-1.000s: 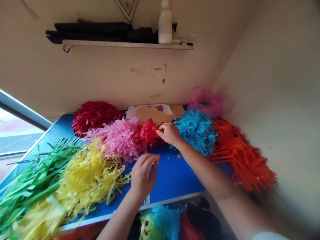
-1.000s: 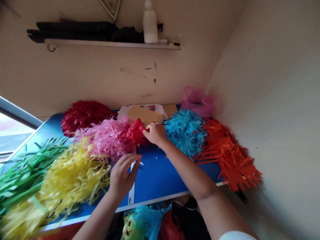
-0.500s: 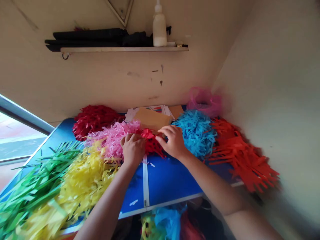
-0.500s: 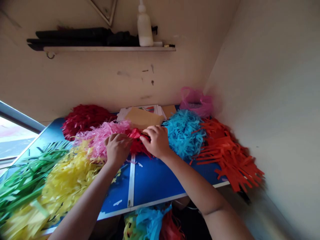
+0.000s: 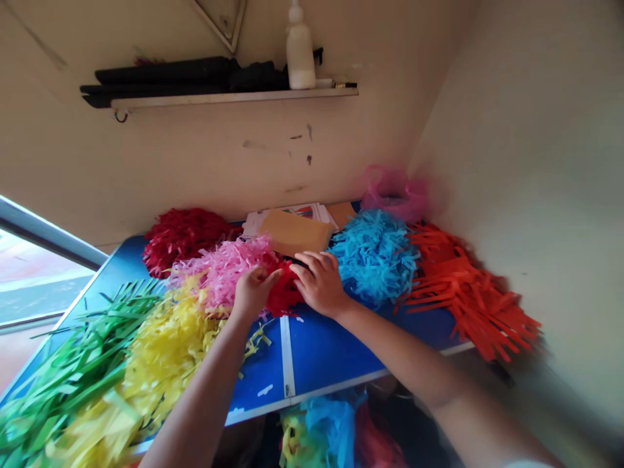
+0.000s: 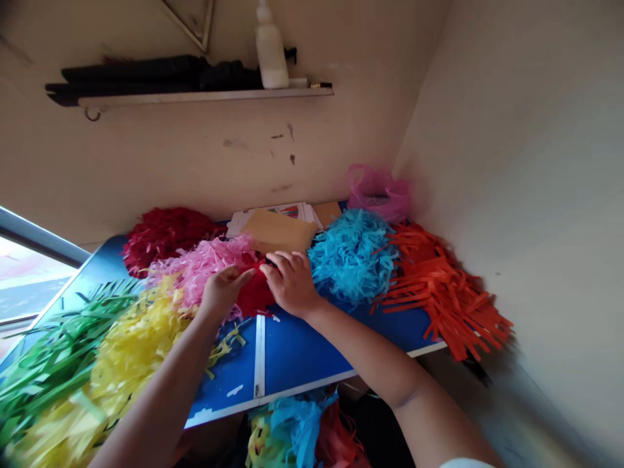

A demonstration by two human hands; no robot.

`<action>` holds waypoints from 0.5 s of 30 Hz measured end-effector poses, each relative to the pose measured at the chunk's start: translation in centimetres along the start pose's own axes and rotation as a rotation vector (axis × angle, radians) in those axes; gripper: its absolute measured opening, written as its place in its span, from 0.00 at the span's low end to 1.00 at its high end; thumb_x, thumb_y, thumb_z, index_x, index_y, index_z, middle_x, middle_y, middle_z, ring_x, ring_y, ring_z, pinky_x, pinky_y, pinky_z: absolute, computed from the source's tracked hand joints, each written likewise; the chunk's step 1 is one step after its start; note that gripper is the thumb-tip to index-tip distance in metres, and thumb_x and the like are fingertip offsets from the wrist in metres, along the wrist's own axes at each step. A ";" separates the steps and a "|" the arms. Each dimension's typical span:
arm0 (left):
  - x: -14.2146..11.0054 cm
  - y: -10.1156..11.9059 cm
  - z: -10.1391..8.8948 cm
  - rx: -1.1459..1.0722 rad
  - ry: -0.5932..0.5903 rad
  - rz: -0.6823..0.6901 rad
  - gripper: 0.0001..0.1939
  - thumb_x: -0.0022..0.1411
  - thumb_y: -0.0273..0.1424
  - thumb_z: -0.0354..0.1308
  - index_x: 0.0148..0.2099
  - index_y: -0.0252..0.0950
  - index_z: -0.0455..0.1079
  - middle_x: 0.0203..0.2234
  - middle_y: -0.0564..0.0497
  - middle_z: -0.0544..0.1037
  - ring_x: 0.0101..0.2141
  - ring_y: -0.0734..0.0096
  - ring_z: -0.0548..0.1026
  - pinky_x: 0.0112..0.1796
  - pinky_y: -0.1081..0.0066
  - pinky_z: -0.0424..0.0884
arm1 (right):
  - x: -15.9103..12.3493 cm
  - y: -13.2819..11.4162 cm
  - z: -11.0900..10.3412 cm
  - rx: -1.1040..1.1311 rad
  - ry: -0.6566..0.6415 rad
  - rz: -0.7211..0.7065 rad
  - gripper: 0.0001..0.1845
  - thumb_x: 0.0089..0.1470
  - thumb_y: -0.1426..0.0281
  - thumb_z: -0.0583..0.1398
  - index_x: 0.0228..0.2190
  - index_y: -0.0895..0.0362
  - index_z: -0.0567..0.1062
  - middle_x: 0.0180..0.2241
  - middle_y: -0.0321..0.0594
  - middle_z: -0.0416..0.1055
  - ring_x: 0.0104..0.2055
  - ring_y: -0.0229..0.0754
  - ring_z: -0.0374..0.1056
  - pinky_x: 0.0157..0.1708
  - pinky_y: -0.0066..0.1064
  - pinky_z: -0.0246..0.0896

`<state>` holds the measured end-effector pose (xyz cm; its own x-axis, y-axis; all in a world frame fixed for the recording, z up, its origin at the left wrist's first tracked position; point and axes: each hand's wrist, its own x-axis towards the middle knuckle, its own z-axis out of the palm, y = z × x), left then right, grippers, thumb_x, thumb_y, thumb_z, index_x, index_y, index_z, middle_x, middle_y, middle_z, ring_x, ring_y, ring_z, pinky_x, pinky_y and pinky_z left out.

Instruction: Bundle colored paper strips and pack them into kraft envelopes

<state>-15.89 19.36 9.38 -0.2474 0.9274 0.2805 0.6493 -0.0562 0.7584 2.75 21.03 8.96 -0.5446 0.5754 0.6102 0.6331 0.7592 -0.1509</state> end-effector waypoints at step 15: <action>1.9 1.4 -4.9 0.079 0.581 -0.127 0.03 0.56 0.30 0.54 0.33 0.37 0.64 0.24 0.54 0.70 0.27 0.70 0.69 0.33 0.67 0.68 | 0.0 0.5 4.3 -0.126 -0.257 0.023 0.15 0.64 0.75 0.52 0.37 0.56 0.79 0.46 0.46 0.75 0.57 0.51 0.57 0.55 0.47 0.47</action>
<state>-18.92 19.21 13.87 -0.6650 0.5696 0.4830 0.6347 0.0902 0.7675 0.70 22.76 5.52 -0.6410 0.6623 0.3878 0.7014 0.7107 -0.0545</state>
